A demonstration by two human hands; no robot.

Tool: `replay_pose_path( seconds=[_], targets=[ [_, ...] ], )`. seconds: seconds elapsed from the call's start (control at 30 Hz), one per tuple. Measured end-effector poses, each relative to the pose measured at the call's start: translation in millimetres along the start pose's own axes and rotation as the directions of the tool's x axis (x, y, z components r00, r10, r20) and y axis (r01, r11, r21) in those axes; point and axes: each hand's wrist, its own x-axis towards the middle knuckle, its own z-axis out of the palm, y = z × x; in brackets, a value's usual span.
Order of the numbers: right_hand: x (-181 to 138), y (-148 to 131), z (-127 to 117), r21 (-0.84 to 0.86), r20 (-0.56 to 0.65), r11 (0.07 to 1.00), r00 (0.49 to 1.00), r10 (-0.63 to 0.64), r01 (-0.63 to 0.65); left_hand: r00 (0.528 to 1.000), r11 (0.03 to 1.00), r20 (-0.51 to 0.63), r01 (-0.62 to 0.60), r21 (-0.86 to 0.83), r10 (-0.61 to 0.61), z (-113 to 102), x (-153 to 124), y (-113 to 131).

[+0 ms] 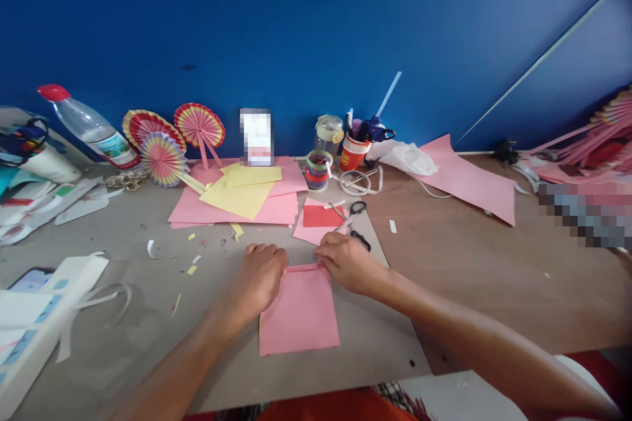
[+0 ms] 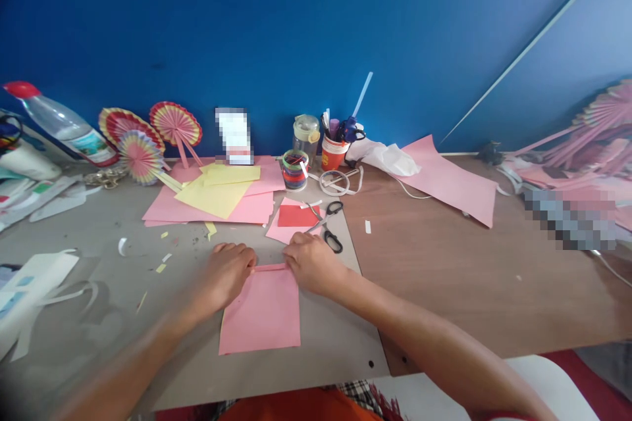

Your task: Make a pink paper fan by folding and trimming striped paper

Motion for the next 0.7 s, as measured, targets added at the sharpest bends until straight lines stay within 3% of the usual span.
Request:
replay_pose_path(
  seconds=[0.1,0.23,0.53,0.7],
  targets=[
    [5,-8,5,-0.120,0.098,0.993,0.995,0.025,-0.013,1.000,1.000,-0.004,-0.022,-0.003,0.022,-4,-1,1],
    [5,-11,11,-0.143,0.146,0.989,0.988,0.050,-0.029,0.999,0.999,-0.023,-0.035,-0.006,0.035,-9,-4,4],
    [9,-14,15,-0.129,0.142,0.990,0.987,0.079,-0.060,1.000,0.999,-0.012,0.020,0.043,-0.019,-10,-10,11],
    [0,-12,24,-0.157,0.067,0.987,0.998,-0.007,0.017,0.999,0.999,-0.048,0.018,0.045,-0.016,-4,-13,10]
  ],
)
